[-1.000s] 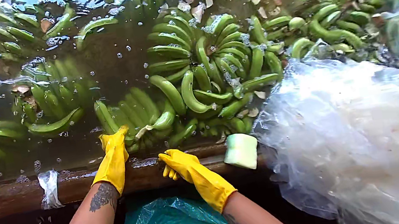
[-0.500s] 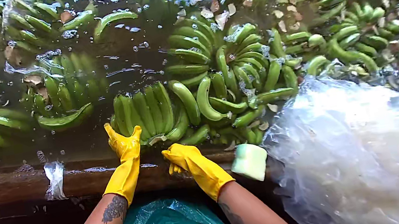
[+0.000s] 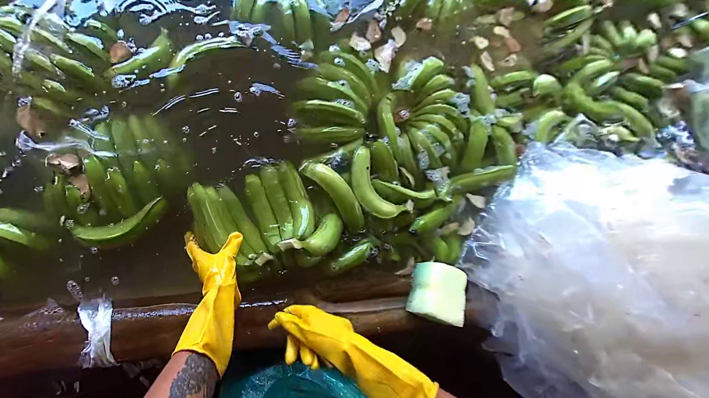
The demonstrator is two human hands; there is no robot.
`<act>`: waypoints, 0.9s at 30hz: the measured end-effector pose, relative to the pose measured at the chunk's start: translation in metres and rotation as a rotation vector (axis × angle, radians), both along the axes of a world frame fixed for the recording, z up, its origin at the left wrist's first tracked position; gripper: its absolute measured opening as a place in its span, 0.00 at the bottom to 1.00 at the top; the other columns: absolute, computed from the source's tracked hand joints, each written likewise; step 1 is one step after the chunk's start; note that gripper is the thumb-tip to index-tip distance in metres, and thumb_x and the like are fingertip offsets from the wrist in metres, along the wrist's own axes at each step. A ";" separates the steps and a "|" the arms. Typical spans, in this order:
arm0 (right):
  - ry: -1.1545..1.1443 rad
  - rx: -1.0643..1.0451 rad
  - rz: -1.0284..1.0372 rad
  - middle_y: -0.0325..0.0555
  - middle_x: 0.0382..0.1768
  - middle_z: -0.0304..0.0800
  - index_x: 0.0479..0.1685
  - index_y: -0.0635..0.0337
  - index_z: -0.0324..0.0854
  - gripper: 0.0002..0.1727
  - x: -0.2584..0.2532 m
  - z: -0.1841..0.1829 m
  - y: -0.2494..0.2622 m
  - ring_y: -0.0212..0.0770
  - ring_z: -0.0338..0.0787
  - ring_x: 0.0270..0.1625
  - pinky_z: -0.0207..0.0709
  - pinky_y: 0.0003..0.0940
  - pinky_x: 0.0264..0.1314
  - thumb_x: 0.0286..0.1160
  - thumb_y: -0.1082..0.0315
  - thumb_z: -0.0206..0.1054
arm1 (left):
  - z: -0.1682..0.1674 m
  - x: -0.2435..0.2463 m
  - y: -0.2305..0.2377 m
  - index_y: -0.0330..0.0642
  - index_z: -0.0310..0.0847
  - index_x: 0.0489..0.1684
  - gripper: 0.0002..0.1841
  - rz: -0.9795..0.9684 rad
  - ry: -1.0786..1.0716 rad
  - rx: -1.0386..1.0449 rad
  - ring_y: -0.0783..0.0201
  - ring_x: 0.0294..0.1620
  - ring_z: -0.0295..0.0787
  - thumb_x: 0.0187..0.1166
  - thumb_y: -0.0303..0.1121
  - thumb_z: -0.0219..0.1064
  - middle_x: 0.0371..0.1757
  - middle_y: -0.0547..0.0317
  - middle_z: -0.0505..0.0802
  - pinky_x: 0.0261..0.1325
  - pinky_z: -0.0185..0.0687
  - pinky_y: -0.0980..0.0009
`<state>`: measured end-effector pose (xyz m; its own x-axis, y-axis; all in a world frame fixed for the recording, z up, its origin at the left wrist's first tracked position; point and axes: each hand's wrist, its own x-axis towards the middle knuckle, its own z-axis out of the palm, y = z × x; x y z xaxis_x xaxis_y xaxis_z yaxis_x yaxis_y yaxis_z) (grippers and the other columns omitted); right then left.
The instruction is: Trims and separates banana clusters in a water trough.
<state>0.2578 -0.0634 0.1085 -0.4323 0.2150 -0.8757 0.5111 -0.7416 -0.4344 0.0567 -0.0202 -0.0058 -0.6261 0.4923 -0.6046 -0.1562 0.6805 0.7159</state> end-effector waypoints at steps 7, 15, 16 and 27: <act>0.115 -0.411 -0.397 0.37 0.20 0.80 0.60 0.56 0.85 0.26 -0.013 -0.020 0.005 0.24 0.67 0.11 0.56 0.17 0.10 0.94 0.47 0.47 | 0.001 0.009 -0.016 0.63 0.45 0.94 0.61 0.105 -0.028 0.088 0.49 0.79 0.76 0.56 0.44 0.88 0.84 0.46 0.73 0.73 0.80 0.44; 0.175 -0.514 -0.486 0.35 0.19 0.77 0.59 0.55 0.85 0.26 -0.011 -0.037 0.016 0.23 0.63 0.09 0.55 0.16 0.07 0.91 0.45 0.51 | -0.007 0.010 -0.024 0.64 0.47 0.94 0.62 0.079 0.009 0.167 0.53 0.79 0.76 0.52 0.41 0.90 0.86 0.51 0.72 0.74 0.80 0.48; 0.163 -0.497 -0.485 0.35 0.19 0.76 0.58 0.56 0.85 0.26 -0.013 -0.038 0.015 0.23 0.63 0.09 0.55 0.16 0.07 0.91 0.46 0.51 | -0.008 0.009 -0.024 0.64 0.47 0.94 0.62 0.071 0.016 0.164 0.54 0.80 0.76 0.52 0.41 0.90 0.86 0.52 0.72 0.74 0.80 0.48; -0.310 0.969 0.103 0.42 0.65 0.89 0.82 0.43 0.72 0.26 0.037 0.034 0.100 0.40 0.93 0.55 0.87 0.47 0.59 0.87 0.49 0.60 | 0.018 -0.069 -0.033 0.61 0.55 0.93 0.46 -0.300 0.020 0.056 0.51 0.76 0.81 0.72 0.49 0.78 0.79 0.50 0.81 0.75 0.78 0.44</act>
